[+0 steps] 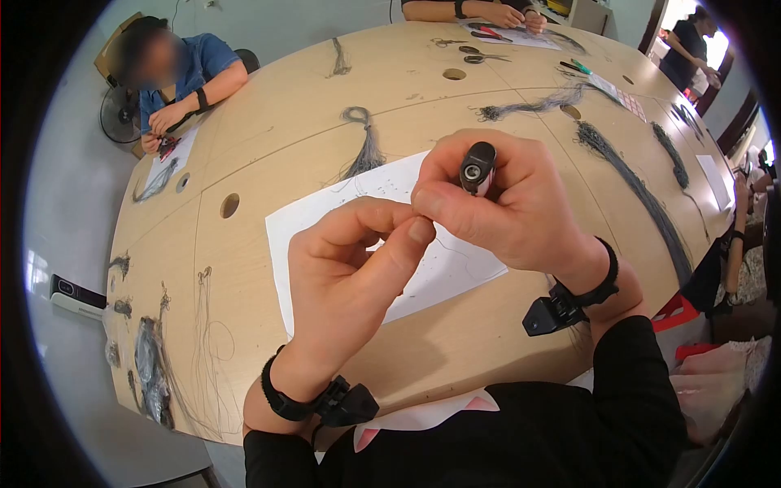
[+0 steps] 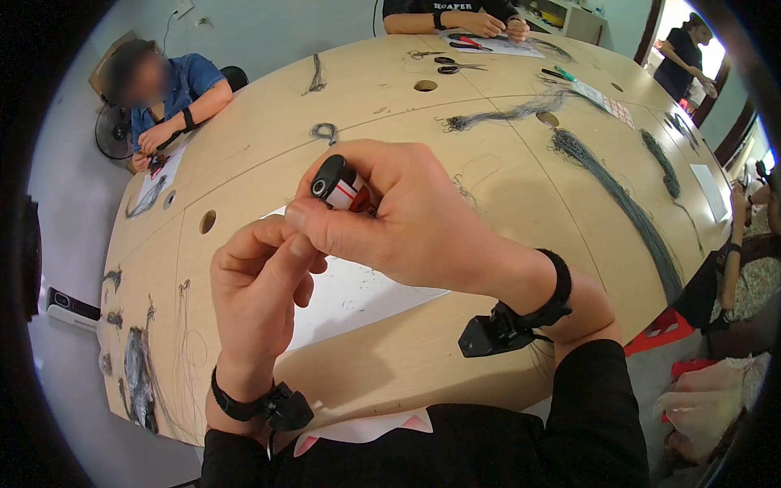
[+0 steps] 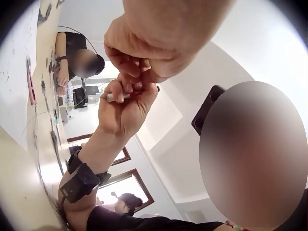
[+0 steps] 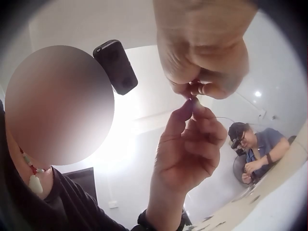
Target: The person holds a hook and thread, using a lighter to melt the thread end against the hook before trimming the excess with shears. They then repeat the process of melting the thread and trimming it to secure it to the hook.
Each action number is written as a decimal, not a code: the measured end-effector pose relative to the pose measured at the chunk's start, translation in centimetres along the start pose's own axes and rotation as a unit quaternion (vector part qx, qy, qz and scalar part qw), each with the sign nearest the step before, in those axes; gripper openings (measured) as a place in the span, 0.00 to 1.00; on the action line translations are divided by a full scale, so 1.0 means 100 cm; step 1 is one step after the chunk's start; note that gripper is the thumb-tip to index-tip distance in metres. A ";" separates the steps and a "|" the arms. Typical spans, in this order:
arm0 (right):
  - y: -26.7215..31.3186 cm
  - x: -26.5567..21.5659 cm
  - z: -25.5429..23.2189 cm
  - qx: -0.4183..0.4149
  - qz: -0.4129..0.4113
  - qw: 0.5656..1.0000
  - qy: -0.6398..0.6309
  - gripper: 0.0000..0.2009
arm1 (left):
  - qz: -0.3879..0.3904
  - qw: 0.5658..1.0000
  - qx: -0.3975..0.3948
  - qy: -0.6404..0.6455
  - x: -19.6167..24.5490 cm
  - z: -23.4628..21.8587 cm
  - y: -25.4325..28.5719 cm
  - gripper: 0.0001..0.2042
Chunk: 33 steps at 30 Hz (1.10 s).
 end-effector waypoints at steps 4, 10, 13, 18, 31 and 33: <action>0.000 -0.002 0.000 0.026 0.037 0.999 -0.030 0.06 | 0.050 0.998 0.015 -0.018 0.002 0.001 0.000 0.04; -0.001 -0.002 -0.001 0.029 0.050 0.998 -0.040 0.06 | 0.062 0.997 0.030 -0.035 0.003 0.003 0.001 0.05; -0.001 -0.003 -0.002 0.039 0.049 0.997 -0.055 0.06 | 0.032 0.999 0.031 -0.031 0.004 0.003 0.002 0.05; -0.001 -0.003 0.001 0.049 0.038 0.995 -0.077 0.04 | 0.019 1.000 0.008 -0.013 0.001 0.002 0.001 0.05; 0.003 -0.004 0.001 0.063 -0.052 0.997 -0.006 0.03 | 0.103 0.990 0.045 -0.083 0.006 0.005 0.004 0.03; 0.002 -0.005 -0.001 0.065 -0.028 0.997 -0.005 0.03 | 0.068 0.996 0.046 -0.029 0.005 0.004 0.003 0.03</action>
Point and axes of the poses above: each hand's wrist, its own y-axis away from the middle knuckle, its own z-axis out of the palm, x = y × z, the point moved 3 cm from there along -y, towards the middle knuckle, and after that the axes turned 9 degrees about -z, right-handed, at the moved point
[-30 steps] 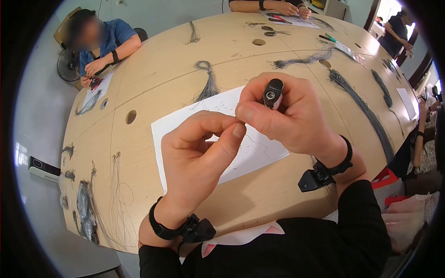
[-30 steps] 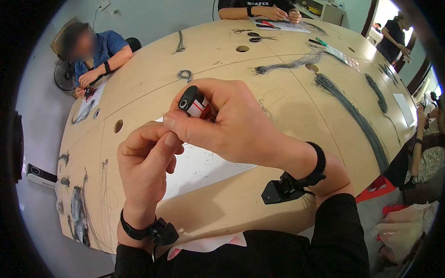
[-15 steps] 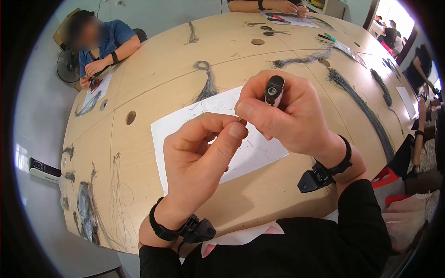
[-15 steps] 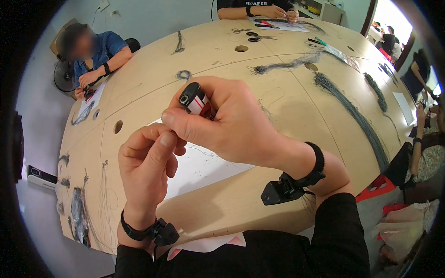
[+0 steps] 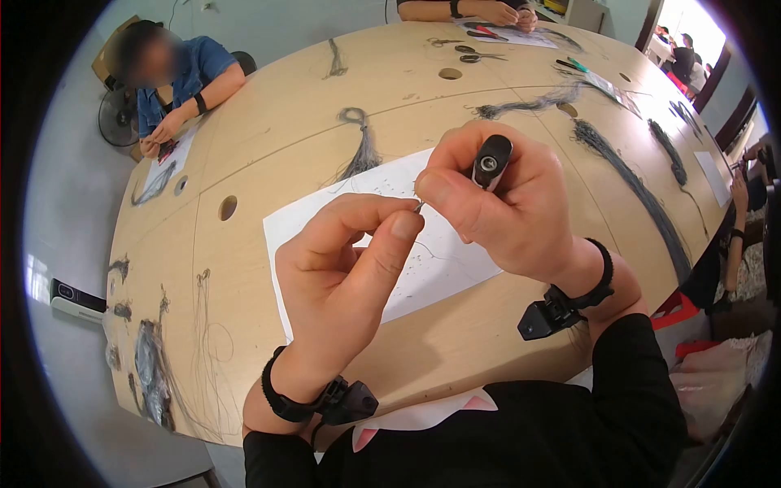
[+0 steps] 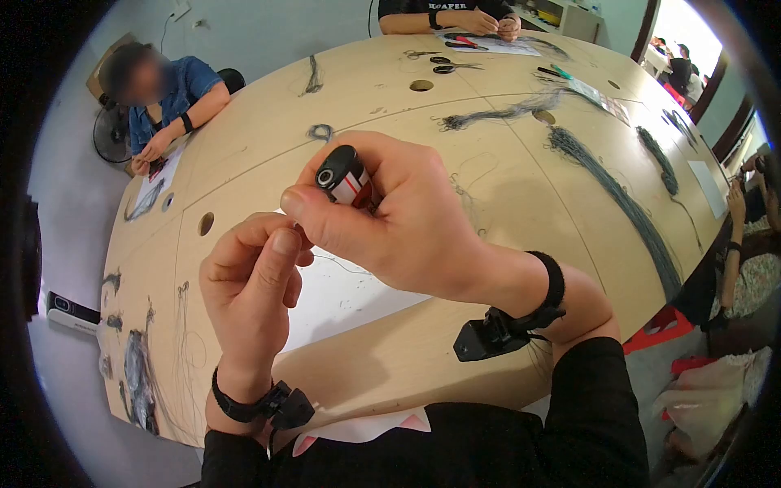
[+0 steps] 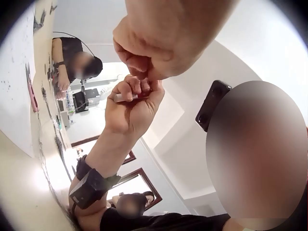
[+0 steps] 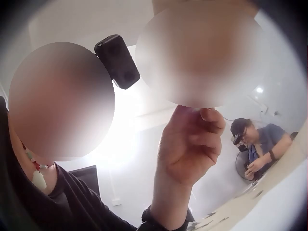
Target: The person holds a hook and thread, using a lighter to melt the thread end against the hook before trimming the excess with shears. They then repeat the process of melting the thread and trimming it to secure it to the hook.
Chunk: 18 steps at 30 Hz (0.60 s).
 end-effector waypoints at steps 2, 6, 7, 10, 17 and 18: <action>-0.001 0.000 0.000 -0.001 -0.014 1.000 0.004 0.03 | -0.004 1.000 -0.011 0.015 -0.001 -0.001 0.000 0.03; -0.002 0.002 0.000 -0.030 0.020 0.999 -0.024 0.03 | -0.021 0.998 -0.023 0.055 -0.001 -0.004 0.000 0.03; -0.002 0.002 0.001 -0.046 0.027 0.998 -0.031 0.03 | -0.021 0.998 -0.022 0.055 0.000 -0.003 0.000 0.03; -0.001 0.003 0.002 -0.075 0.048 0.996 -0.030 0.03 | -0.020 0.996 -0.019 0.087 0.001 -0.003 0.001 0.02; 0.000 0.006 -0.002 -0.096 -0.002 0.995 -0.035 0.03 | -0.043 0.996 -0.043 0.068 0.001 -0.003 0.003 0.01; -0.001 0.003 -0.002 -0.096 -0.003 0.995 -0.035 0.03 | -0.048 0.996 -0.033 0.069 0.002 -0.003 0.004 0.01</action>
Point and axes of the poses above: each hand's wrist, its own y-axis away from the middle knuckle, its own z-axis out of the palm, x = y × z, the point moved 3 cm from there along -y, towards the middle knuckle, and after that the axes turned 9 degrees about -z, right-handed, at the moved point
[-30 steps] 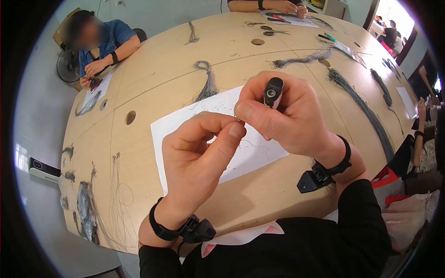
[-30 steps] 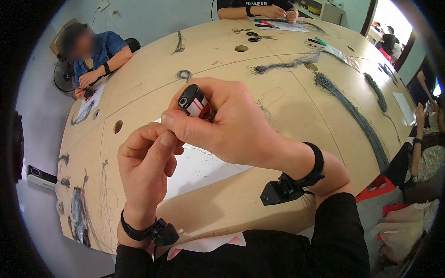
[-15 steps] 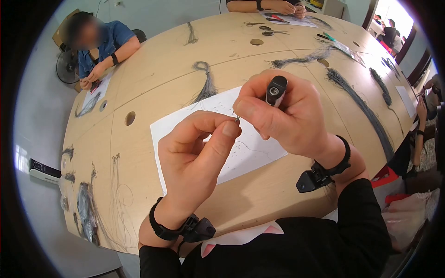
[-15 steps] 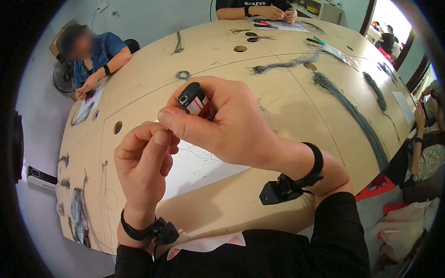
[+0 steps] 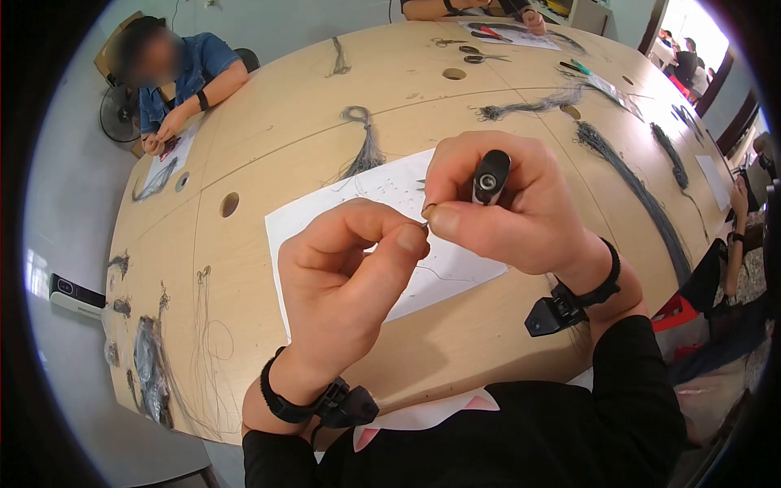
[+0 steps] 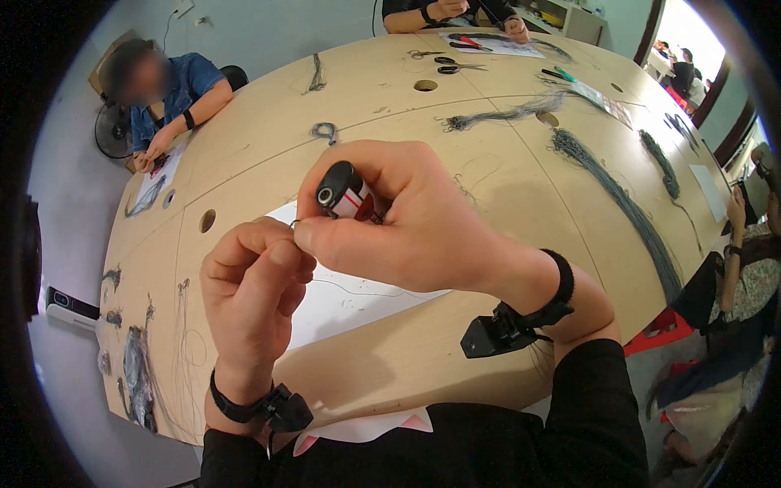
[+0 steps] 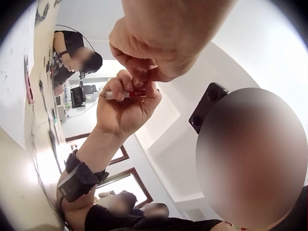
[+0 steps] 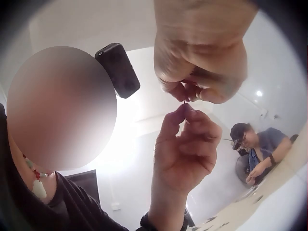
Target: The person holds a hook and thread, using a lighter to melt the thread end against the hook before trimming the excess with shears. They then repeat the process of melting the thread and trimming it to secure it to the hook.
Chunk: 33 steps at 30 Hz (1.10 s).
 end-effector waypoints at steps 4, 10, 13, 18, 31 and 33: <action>-0.001 0.001 -0.001 0.020 0.037 0.999 -0.007 0.03 | 0.001 1.000 0.008 0.007 0.000 -0.001 -0.001 0.01; -0.001 -0.002 -0.001 0.031 0.011 0.999 0.021 0.00 | 0.013 0.999 0.035 -0.039 -0.001 0.002 -0.002 0.01; 0.000 0.001 0.001 0.039 0.038 0.999 0.005 0.01 | 0.134 0.974 0.070 -0.171 0.000 0.000 -0.004 0.02; 0.001 0.004 0.002 0.051 0.031 0.998 0.021 0.02 | 0.296 0.895 0.071 -0.327 0.004 0.002 -0.002 0.02; 0.003 0.001 0.005 0.057 0.012 0.998 0.008 0.02 | 0.075 0.991 0.007 -0.111 -0.002 -0.002 -0.005 0.02; 0.004 0.001 0.006 0.051 0.014 0.998 0.030 0.02 | 0.180 0.958 0.024 -0.221 0.001 -0.002 -0.005 0.02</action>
Point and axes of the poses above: each hand's wrist, its own y-axis away from the middle knuckle, its own z-axis out of the palm, x = y × z, the point moved 3 cm from there along -y, towards the middle knuckle, and after that the axes turned 9 degrees about -z, right-handed, at the moved point
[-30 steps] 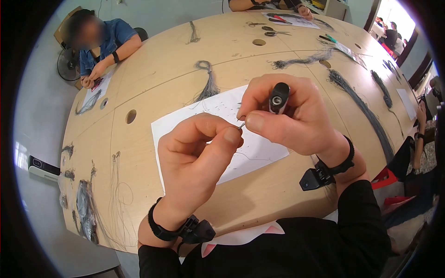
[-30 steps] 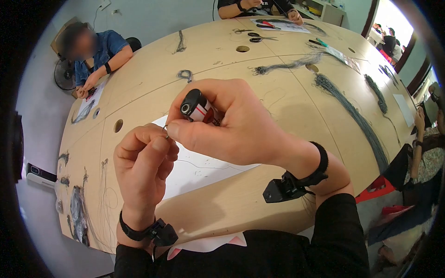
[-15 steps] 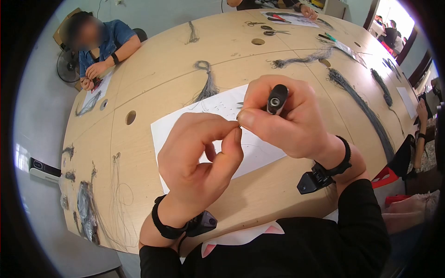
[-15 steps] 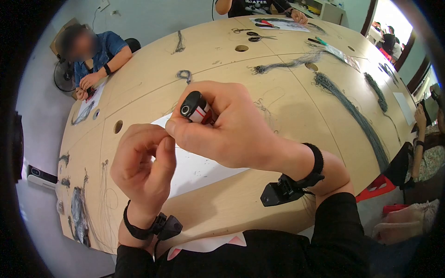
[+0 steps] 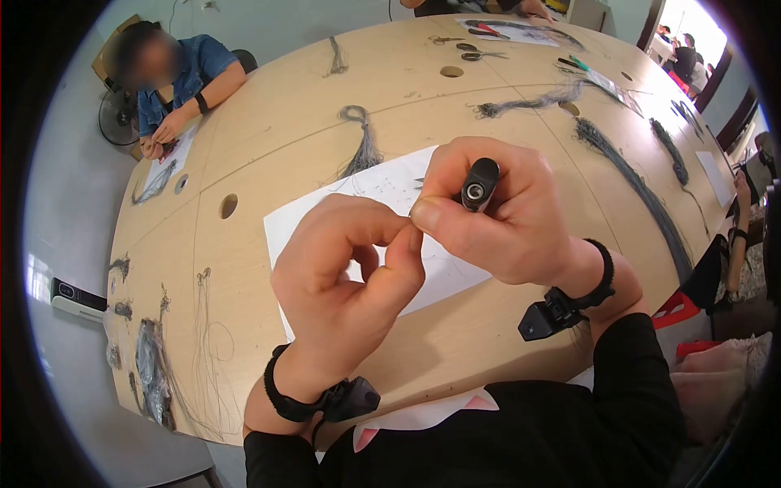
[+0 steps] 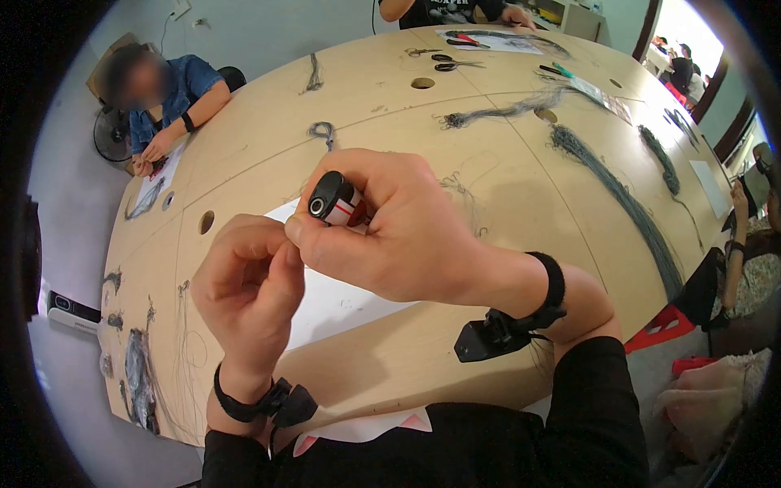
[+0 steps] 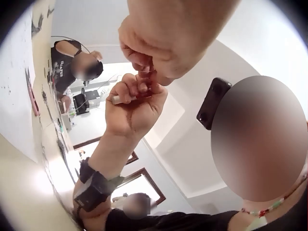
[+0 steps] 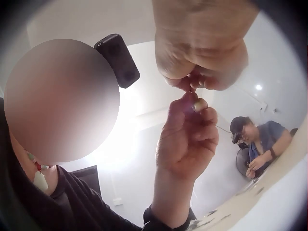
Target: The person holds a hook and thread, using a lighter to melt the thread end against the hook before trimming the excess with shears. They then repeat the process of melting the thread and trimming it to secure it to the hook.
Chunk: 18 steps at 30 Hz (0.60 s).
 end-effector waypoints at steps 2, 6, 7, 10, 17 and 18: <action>0.000 -0.003 0.000 0.013 -0.016 0.999 0.029 0.03 | 0.108 0.987 0.021 -0.113 0.004 0.000 0.001 0.02; 0.000 -0.004 -0.004 0.029 -0.079 0.996 -0.013 0.03 | 0.009 0.998 -0.013 0.055 0.005 0.004 0.002 0.03; 0.000 -0.004 -0.005 0.029 -0.090 0.995 -0.028 0.03 | -0.057 0.988 -0.024 0.140 0.004 0.005 0.003 0.04; 0.001 -0.009 -0.005 0.031 -0.083 0.995 -0.036 0.02 | -0.087 0.974 -0.025 0.210 0.004 0.006 0.004 0.05; 0.000 -0.006 -0.005 -0.021 -0.101 0.994 0.028 0.03 | -0.038 0.994 -0.015 0.106 0.002 0.003 0.005 0.04; -0.001 -0.006 -0.004 -0.021 -0.102 0.994 0.028 0.03 | -0.036 0.992 -0.013 0.117 0.001 0.003 0.004 0.03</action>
Point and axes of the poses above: each hand's wrist, its own y-axis away from the middle knuckle, its own z-axis out of the palm, x = y × z, the point moved 3 cm from there along -y, towards the middle knuckle, and after that the axes turned 9 degrees about -z, right-handed, at the moved point
